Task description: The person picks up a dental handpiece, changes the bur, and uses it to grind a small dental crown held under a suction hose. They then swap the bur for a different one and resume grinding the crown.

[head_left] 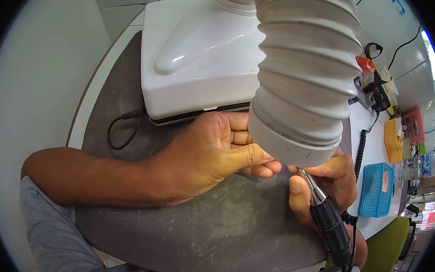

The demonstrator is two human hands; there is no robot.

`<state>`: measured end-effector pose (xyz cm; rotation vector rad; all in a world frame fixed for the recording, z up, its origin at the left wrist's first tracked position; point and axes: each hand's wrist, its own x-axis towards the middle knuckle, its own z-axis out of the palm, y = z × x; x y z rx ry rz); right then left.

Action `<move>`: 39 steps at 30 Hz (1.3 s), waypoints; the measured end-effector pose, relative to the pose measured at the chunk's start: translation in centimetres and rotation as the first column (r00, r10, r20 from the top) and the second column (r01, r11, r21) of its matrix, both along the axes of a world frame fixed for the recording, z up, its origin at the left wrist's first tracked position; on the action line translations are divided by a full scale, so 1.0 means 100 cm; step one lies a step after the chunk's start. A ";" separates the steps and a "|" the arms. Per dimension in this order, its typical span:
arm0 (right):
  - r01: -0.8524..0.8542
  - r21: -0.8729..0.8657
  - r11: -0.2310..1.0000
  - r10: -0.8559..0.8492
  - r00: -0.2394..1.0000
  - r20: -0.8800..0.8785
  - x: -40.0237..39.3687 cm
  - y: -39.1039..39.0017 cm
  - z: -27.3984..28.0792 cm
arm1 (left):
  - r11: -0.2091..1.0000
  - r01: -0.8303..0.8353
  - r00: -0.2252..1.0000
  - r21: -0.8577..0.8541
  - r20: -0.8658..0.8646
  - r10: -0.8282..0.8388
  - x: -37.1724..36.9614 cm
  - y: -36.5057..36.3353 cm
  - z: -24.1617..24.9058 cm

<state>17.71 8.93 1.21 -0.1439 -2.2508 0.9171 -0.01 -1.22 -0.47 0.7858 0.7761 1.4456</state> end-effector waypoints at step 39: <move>0.017 0.069 0.997 -0.013 0.998 -0.057 -0.006 0.001 -0.007 | 0.999 0.027 0.999 -0.030 0.046 -0.025 0.000 0.000 -0.002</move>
